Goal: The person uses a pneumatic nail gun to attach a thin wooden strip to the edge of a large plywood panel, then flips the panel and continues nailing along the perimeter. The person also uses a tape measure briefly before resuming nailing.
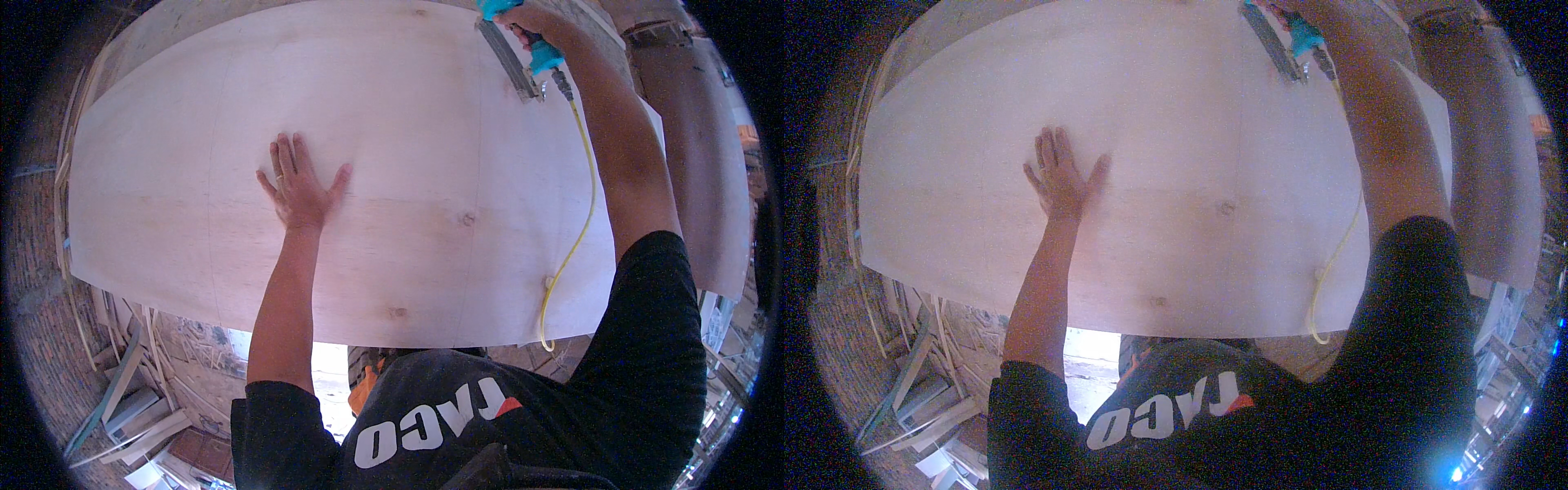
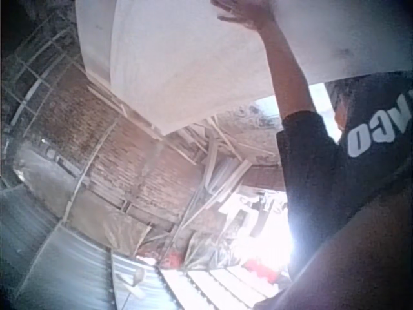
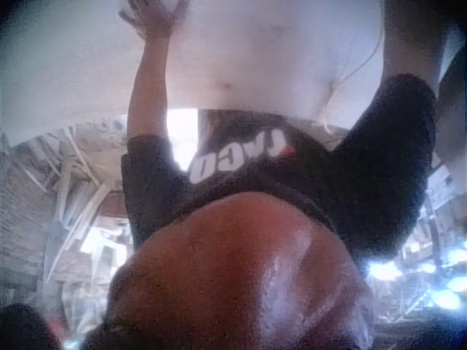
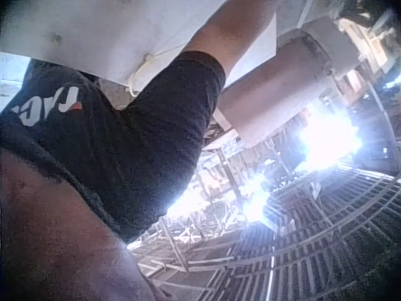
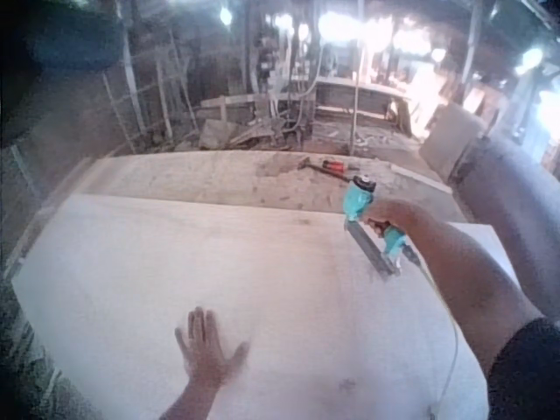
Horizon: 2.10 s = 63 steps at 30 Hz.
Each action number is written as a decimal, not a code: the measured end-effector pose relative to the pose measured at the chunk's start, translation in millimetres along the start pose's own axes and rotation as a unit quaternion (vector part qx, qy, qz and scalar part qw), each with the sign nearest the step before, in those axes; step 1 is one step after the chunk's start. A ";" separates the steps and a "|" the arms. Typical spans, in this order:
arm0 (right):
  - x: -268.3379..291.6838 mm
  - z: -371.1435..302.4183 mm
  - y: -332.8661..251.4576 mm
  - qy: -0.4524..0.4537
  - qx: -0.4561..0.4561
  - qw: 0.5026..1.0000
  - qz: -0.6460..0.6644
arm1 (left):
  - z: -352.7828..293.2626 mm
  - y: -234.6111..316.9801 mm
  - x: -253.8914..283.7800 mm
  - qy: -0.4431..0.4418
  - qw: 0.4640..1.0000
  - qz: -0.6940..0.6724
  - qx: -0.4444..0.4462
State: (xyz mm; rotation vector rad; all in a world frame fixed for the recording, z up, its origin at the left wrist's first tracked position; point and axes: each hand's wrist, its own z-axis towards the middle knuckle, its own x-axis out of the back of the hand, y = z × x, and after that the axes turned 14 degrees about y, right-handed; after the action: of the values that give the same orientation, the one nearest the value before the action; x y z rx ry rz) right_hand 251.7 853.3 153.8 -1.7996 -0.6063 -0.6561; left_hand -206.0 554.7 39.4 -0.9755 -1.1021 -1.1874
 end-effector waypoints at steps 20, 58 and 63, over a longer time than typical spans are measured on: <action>-10.8 -16.9 -40.2 0.011 -0.057 0.995 -0.083 | 23.4 -17.8 2.7 0.050 0.998 -0.026 -0.008; -21.8 -21.2 -63.3 -0.007 -0.080 0.985 -0.156 | 100.7 5.6 -36.7 0.053 0.998 -0.018 0.003; -24.9 -20.1 -52.1 -0.001 -0.068 0.991 -0.119 | 99.7 1.2 -29.1 0.072 0.997 -0.029 0.001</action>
State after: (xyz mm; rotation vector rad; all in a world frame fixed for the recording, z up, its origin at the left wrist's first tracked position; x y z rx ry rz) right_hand 195.4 847.3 177.1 -1.8696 -0.8031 -0.8741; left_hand -218.5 657.4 31.2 -0.8476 -1.0236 -1.2827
